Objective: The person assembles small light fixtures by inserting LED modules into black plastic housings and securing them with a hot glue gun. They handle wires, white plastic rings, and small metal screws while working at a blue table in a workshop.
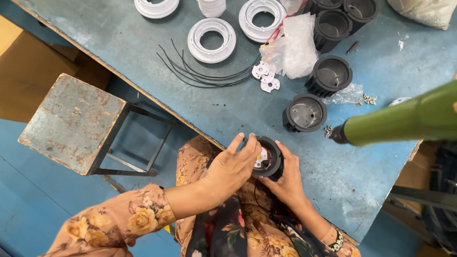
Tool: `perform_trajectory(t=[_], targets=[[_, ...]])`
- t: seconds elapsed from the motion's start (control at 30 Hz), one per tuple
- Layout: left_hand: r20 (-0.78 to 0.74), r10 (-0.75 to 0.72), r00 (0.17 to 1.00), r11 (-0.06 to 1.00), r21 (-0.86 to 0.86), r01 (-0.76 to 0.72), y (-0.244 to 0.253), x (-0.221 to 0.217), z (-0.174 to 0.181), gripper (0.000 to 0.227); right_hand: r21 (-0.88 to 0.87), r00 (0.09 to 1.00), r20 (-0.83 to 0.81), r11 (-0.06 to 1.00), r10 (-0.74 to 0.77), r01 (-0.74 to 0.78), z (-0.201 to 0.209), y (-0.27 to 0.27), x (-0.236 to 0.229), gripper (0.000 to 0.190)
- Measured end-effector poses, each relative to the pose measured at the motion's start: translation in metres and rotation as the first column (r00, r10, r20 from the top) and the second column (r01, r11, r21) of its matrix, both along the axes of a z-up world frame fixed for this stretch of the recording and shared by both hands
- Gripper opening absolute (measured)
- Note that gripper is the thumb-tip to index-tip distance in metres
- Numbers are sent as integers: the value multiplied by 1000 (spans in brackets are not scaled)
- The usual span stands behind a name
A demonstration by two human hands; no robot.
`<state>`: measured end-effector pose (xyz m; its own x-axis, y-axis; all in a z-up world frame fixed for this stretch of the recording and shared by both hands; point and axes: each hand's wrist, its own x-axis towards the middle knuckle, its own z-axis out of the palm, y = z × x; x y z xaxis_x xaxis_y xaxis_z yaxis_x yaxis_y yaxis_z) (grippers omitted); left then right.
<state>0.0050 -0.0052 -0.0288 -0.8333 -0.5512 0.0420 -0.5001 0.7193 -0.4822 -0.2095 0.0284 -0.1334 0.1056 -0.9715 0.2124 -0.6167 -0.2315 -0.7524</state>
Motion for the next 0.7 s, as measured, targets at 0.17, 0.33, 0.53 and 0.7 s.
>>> perform_trajectory(t=[0.17, 0.33, 0.53, 0.7], targets=[[-56, 10, 998, 1000, 23, -9, -4, -5, 2, 44, -19, 1000, -1, 1000, 0, 0, 0, 0, 1, 106], [-169, 16, 986, 1000, 21, -12, -7, -1, -2, 37, -9, 1000, 2, 1000, 3, -3, -1, 0, 1, 106], [-101, -10, 995, 999, 34, 14, -6, -1, 3, 32, -32, 1000, -7, 999, 16, -16, -1, 0, 0, 105], [-338, -60, 939, 979, 163, 122, -2, 5, 3, 43, -14, 1000, -17, 1000, 4, -5, 0, -2, 0, 106]])
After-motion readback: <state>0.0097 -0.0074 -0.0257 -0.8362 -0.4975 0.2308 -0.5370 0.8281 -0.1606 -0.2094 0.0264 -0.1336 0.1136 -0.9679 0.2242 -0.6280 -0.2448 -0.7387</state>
